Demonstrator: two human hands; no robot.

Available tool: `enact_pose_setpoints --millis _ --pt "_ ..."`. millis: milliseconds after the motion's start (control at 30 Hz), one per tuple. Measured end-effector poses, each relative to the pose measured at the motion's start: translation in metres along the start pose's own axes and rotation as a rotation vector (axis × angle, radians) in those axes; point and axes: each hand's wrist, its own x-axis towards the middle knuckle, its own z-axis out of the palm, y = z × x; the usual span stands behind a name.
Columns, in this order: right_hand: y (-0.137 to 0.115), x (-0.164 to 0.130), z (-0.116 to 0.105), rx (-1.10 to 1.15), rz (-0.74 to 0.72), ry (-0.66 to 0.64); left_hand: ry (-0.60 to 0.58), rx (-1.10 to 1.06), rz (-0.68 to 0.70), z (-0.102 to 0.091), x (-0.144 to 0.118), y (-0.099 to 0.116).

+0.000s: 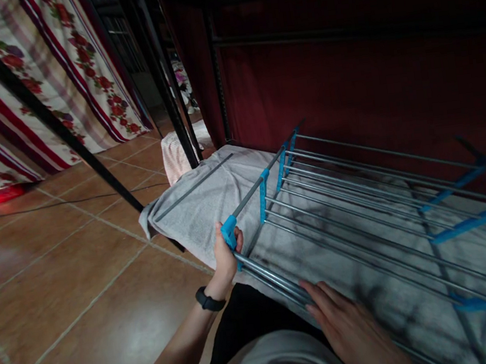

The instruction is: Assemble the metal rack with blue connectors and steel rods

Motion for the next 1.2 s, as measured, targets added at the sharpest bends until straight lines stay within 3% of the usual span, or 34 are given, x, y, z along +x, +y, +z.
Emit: enact_pose_setpoints --millis 233,400,567,800,1000,1200 --pt "-0.041 0.104 -0.01 0.396 -0.071 -0.19 0.106 -0.035 -0.009 0.002 -0.004 -0.002" --pt "-0.056 0.154 0.0 0.37 -0.058 -0.235 0.11 -0.03 -0.031 0.002 -0.003 0.002" --pt "-0.063 0.159 0.004 0.348 -0.048 -0.297 0.177 -0.03 -0.035 0.0 0.002 0.001" --pt "-0.065 0.158 0.006 0.366 0.003 -0.341 0.065 -0.142 -0.109 -0.01 0.008 -0.007" --pt "-0.061 0.159 0.005 0.374 -0.061 -0.346 -0.107 0.04 -0.041 -0.006 0.006 0.005" --pt "-0.069 0.159 0.004 0.31 0.012 -0.243 -0.07 0.099 -0.061 -0.005 0.005 0.005"
